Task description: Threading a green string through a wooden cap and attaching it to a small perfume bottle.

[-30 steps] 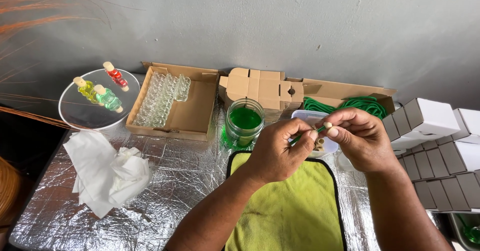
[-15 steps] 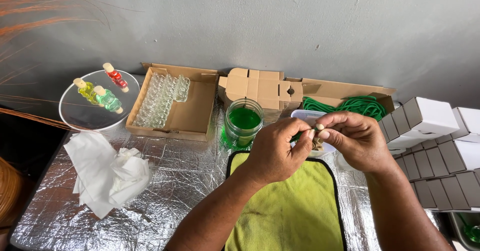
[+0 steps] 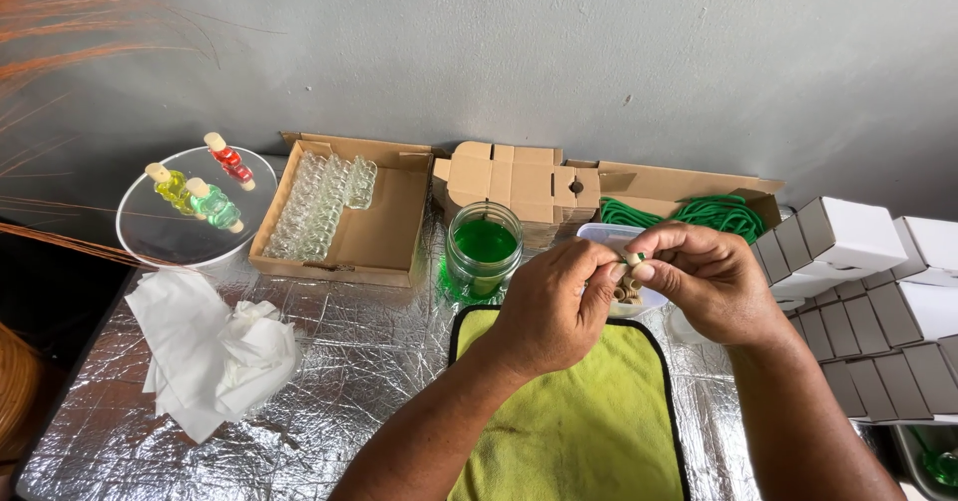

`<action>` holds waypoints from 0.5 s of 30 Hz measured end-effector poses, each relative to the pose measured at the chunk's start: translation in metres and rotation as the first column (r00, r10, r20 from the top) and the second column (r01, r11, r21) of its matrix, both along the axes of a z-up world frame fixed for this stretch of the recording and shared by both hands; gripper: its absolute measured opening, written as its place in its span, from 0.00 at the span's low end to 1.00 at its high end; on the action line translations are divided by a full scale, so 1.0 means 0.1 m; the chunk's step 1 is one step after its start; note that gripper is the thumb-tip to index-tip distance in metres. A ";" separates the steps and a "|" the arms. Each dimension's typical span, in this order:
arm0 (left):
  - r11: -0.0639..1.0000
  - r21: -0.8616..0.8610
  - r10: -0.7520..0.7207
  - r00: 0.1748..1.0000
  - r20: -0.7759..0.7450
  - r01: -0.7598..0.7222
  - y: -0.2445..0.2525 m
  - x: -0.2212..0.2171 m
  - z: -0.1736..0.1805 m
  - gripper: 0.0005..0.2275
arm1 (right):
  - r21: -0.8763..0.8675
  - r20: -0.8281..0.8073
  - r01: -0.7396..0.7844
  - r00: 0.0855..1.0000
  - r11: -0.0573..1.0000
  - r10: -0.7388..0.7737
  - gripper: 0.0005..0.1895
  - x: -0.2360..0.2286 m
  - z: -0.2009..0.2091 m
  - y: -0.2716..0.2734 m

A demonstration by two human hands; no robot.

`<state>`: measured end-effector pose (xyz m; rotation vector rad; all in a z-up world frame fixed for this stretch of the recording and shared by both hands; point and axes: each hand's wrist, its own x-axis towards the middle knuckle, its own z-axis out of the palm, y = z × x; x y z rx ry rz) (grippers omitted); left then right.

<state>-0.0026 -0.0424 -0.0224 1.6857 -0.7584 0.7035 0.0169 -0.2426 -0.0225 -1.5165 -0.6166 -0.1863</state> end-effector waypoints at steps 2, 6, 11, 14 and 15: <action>1.000 -0.006 -0.003 1.000 -0.005 0.003 0.00 -0.02 0.01 0.06 | -0.005 0.004 -0.005 1.000 1.000 0.005 0.08 -0.02 0.02 0.01; 0.996 -0.081 -0.050 0.997 -0.053 0.046 0.03 -0.05 0.10 0.06 | -0.024 0.022 -0.018 1.000 1.000 0.019 0.07 -0.01 0.06 -0.02; 0.978 -0.177 -0.127 0.988 -0.093 0.109 0.07 -0.04 0.17 0.08 | -0.041 0.048 0.019 0.999 0.999 -0.017 0.07 0.01 0.17 0.07; 0.918 -0.292 -0.338 0.916 -0.218 0.269 0.10 -0.02 0.08 0.09 | -0.130 0.055 0.046 0.998 0.991 -0.039 0.06 -0.01 0.31 0.11; 0.841 -0.397 -0.506 0.792 -0.341 0.367 0.12 -0.01 0.00 0.07 | -0.160 -0.014 -0.018 1.000 0.987 0.016 0.07 -0.04 0.38 0.11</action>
